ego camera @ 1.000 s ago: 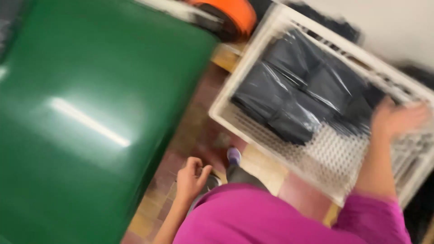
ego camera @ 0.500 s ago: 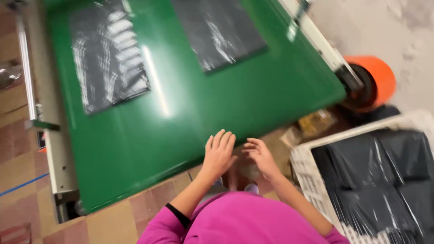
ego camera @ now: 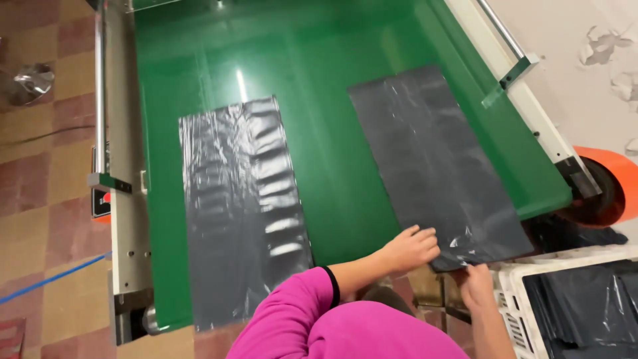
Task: Folding black plastic bags on a conveyor belt and stacking them in a crate.
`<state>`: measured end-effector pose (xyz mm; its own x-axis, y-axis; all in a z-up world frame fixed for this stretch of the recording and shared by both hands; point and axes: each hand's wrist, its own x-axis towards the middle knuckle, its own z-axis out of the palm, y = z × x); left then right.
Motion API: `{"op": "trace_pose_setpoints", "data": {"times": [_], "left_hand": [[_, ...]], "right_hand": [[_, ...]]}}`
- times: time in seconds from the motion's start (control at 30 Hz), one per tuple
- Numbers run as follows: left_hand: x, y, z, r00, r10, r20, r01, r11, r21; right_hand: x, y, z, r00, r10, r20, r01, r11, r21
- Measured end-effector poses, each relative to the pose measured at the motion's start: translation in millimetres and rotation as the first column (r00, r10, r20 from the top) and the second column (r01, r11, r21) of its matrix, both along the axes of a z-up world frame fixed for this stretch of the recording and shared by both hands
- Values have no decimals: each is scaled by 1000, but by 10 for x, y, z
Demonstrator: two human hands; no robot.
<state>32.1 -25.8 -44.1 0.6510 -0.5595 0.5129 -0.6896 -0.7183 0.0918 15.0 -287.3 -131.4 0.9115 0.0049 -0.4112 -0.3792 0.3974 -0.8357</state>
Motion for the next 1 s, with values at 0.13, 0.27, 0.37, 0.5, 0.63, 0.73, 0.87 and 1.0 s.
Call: {"op": "trace_pose_setpoints", "data": {"times": [0.13, 0.27, 0.37, 0.5, 0.63, 0.73, 0.87, 1.0], "left_hand": [[-36, 21, 488, 925, -199, -323, 150, 974, -170], [-123, 339, 1428, 808, -337, -483, 87, 879, -469], [-8, 681, 1715, 724, -407, -556, 59, 841, -538], [349, 1169, 1751, 632, -379, -676, -35, 857, -514], [1133, 1445, 1157, 679, -182, -711, -354, 768, -534], [1942, 1591, 495, 657, -37, -753, -589, 599, -543], [2509, 1743, -197, 653, 248, -716, -696, 570, -437], [2610, 1716, -214, 614, 360, -702, -727, 604, -326]], "right_hand": [[-163, -43, 230, 993, -118, -20, 114, 983, -147], [-249, -528, -233, 987, -76, 142, 130, 899, -419], [88, -383, 495, 851, 61, 521, -465, 550, 694], [542, -335, 1018, 925, -22, 379, -73, 969, 234], [1488, -36, 1250, 901, 230, 368, -56, 903, -426], [2353, 394, 1219, 924, 242, 296, -100, 901, -423], [2977, 591, 785, 946, 323, 25, -207, 662, -720], [3141, 555, 878, 931, 363, -34, -223, 494, -841]]}}
